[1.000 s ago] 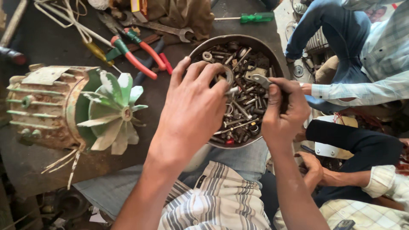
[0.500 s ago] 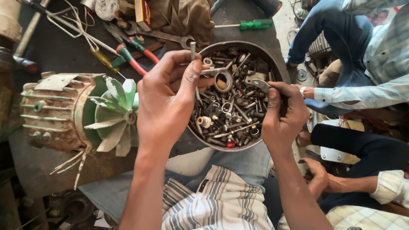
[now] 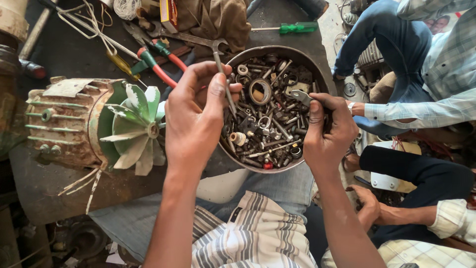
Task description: The person sorts through a container of bolts, nuts, and washers by hand, then uses pliers to manipulate a wire and small components on a motor.
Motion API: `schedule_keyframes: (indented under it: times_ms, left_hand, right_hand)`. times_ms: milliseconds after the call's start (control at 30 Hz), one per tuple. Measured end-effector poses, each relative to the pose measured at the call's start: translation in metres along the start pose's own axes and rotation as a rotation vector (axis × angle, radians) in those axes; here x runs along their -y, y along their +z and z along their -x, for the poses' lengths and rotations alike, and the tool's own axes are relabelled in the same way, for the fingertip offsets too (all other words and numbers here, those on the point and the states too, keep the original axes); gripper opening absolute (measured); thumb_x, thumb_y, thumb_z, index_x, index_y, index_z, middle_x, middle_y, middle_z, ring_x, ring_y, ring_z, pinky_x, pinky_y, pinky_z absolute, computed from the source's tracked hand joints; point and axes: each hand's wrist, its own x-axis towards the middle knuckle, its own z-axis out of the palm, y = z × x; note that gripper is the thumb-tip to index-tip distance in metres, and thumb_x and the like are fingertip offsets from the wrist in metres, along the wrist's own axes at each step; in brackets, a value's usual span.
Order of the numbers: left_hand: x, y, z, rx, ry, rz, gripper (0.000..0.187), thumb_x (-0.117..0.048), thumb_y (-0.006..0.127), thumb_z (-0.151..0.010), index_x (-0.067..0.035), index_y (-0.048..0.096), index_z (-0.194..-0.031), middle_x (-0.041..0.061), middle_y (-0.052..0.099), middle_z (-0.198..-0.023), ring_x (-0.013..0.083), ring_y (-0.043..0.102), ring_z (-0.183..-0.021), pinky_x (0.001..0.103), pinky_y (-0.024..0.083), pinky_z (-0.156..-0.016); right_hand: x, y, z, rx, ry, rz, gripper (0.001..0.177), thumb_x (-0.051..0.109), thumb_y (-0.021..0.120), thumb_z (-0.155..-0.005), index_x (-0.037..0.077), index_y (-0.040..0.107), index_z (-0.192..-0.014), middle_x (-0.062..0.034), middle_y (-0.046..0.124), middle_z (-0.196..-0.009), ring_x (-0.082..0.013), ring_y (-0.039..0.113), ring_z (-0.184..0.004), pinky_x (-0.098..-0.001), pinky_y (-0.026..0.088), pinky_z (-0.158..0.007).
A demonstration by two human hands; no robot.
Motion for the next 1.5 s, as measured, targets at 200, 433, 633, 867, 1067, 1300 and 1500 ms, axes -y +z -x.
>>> schedule_keyframes:
  times_ms: [200,433,633,867,1067,1300,1500]
  left_hand:
    - [-0.003,0.004,-0.003,-0.009,0.083,-0.166,0.016,-0.01,0.058,-0.104,0.0,0.067,-0.114,0.005,0.077,-0.098,0.0109,0.078,-0.091,0.026,0.064,-0.079]
    - [-0.005,0.003,-0.011,-0.02,0.261,-0.222,0.015,-0.006,0.057,-0.106,0.001,0.064,-0.118,0.006,0.077,-0.101,0.0114,0.078,-0.096,0.026,0.065,-0.081]
    - [-0.009,-0.001,-0.001,0.334,0.159,-0.404,0.033,0.003,0.056,-0.099,-0.002,0.063,-0.13,0.016,0.075,-0.103,0.025,0.073,-0.084,0.033,0.058,-0.075]
    - [-0.002,-0.013,0.004,0.387,0.442,-0.478,0.049,0.013,0.051,-0.087,0.0,0.06,-0.134,0.019,0.059,-0.147,0.04,0.06,-0.132,0.041,0.052,-0.109]
    - [0.013,-0.005,0.007,0.277,0.468,-0.42,0.046,0.015,0.049,-0.087,0.002,0.061,-0.129,0.02,0.063,-0.14,0.0392,0.063,-0.13,0.043,0.053,-0.11]
    - [0.019,0.002,0.012,0.102,0.52,-0.521,0.033,0.014,0.055,-0.089,0.003,0.065,-0.119,0.018,0.067,-0.13,0.039,0.066,-0.122,0.044,0.055,-0.105]
    - [0.019,0.002,0.011,0.086,0.504,-0.527,0.032,0.013,0.056,-0.09,0.003,0.064,-0.119,0.019,0.068,-0.127,0.0387,0.067,-0.118,0.044,0.056,-0.101]
  right_hand:
    - [-0.002,0.0,0.0,0.001,0.005,-0.015,0.005,0.007,0.067,-0.112,0.002,0.068,-0.113,-0.0019,0.063,-0.089,-0.0063,0.053,-0.075,-0.0224,0.04,-0.068]
    - [-0.001,0.0,0.0,0.009,-0.013,-0.004,0.005,0.006,0.066,-0.113,0.002,0.068,-0.115,-0.0015,0.062,-0.089,-0.0048,0.052,-0.069,-0.0205,0.038,-0.063]
    - [-0.002,0.001,0.0,0.006,0.011,0.002,0.004,0.005,0.067,-0.112,0.002,0.068,-0.114,-0.0023,0.062,-0.086,-0.0077,0.05,-0.071,-0.0216,0.037,-0.061]
    - [0.019,-0.011,-0.011,0.183,-0.091,0.051,0.004,0.005,0.07,-0.11,0.003,0.067,-0.111,-0.006,0.072,-0.095,-0.0121,0.068,-0.081,-0.0264,0.05,-0.074]
    - [0.047,-0.005,-0.013,0.432,-0.152,0.207,0.019,0.003,0.079,-0.088,0.005,0.075,-0.106,-0.0119,0.068,-0.088,-0.0268,0.069,-0.078,-0.0373,0.054,-0.069]
    - [0.045,-0.007,-0.045,0.325,-0.159,0.295,0.015,0.0,0.08,-0.096,0.005,0.075,-0.11,-0.0114,0.07,-0.095,-0.0248,0.069,-0.078,-0.0357,0.052,-0.069]
    - [0.062,-0.024,-0.021,0.582,-0.084,0.183,0.018,0.0,0.078,-0.086,0.008,0.077,-0.102,-0.0083,0.071,-0.088,-0.0208,0.07,-0.072,-0.0324,0.053,-0.063]
